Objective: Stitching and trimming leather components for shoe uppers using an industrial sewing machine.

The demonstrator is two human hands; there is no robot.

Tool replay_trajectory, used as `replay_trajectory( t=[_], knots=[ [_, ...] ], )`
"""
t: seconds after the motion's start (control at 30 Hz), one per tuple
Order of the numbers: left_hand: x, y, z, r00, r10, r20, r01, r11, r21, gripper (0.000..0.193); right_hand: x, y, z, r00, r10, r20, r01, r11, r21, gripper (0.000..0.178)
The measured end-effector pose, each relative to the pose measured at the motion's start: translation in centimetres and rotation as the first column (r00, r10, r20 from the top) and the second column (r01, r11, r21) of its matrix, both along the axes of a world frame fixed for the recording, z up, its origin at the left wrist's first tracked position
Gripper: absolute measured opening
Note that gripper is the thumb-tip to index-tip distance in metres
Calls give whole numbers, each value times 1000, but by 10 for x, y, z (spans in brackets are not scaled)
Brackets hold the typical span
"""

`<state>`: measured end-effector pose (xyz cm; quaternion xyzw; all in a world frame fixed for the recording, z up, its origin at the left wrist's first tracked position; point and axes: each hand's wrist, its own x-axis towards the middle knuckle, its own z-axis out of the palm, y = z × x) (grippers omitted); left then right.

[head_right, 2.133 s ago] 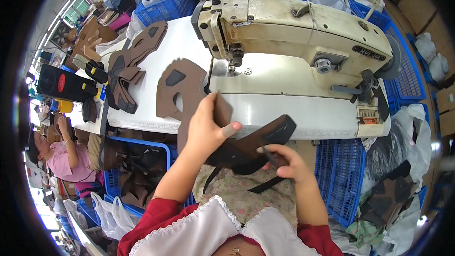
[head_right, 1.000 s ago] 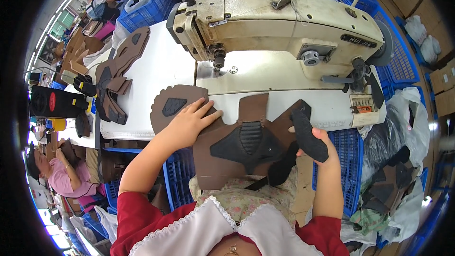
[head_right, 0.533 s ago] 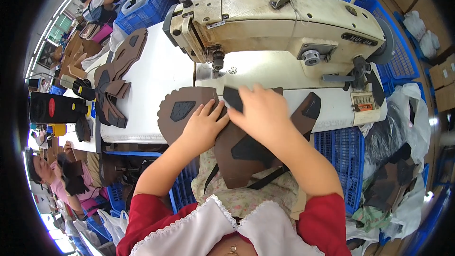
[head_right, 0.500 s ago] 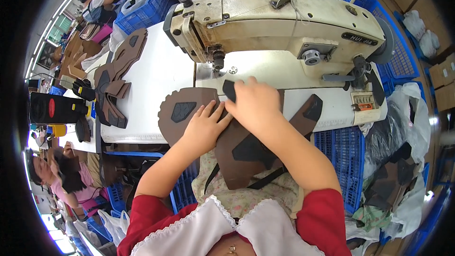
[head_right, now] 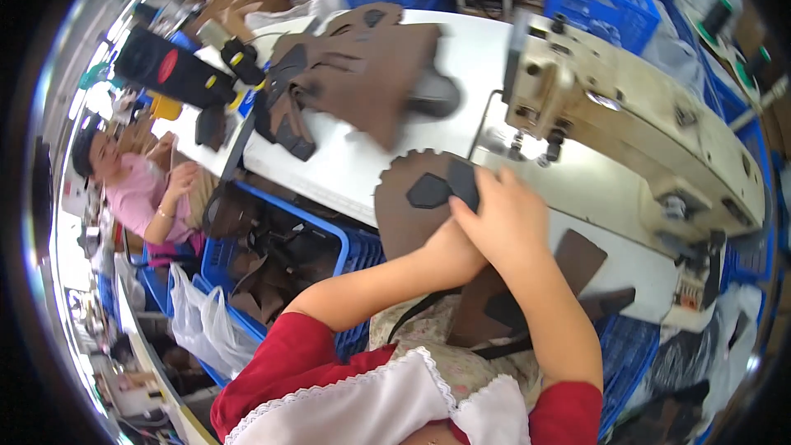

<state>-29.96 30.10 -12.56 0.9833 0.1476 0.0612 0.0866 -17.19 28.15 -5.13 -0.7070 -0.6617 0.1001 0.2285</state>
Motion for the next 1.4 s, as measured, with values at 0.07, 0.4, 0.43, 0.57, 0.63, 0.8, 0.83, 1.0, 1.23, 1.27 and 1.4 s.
replay_trajectory(
  t=[0.07, 0.4, 0.43, 0.57, 0.63, 0.8, 0.83, 1.0, 1.23, 1.27, 1.4],
  knots=[
    [-3, -3, 0, 991, 101, 86, -98, 994, -40, 50, 8, -19, -5, 1000, 1, -19, 1, 997, 82, 46],
    [-44, 53, 52, 988, 93, 120, -48, 939, -340, 20, 20, -35, -82, 998, -20, 59, 0, 946, 324, 39],
    [-47, 59, 59, 984, 150, 99, -98, 910, -402, 21, 19, -35, -83, 998, -27, 58, 5, 940, 341, 40],
    [-50, 114, 85, 698, 697, 164, -440, 598, -670, 28, 17, -36, -76, 997, -42, 66, 18, 946, 325, 41],
    [-32, 167, 89, 460, 640, 616, -394, 768, -504, 36, 16, -37, -74, 999, -36, 30, 26, 960, 280, 40],
    [23, 259, 84, 445, 716, 538, -777, 607, -166, 68, 16, -36, -74, 997, -37, 70, 15, 954, 300, 40],
    [26, 265, 83, 451, 758, 472, -767, 599, -230, 70, 16, -36, -74, 995, -41, 87, 12, 950, 313, 41],
    [-1, 284, 98, 414, 863, 290, -544, 490, -681, 59, 18, -36, -75, 996, -36, 79, 10, 951, 310, 40],
    [-73, 280, 86, 213, 915, 342, -495, 402, -770, 54, 17, -37, -75, 997, -30, 64, 9, 950, 312, 41],
    [-78, 277, 84, 246, 918, 311, -457, 393, -798, 55, 17, -37, -75, 998, -31, 62, 10, 950, 313, 41],
    [-97, 268, 75, 395, 892, 221, -357, 371, -857, 57, 18, -38, -75, 998, -30, 64, 8, 950, 313, 40]
  ],
)
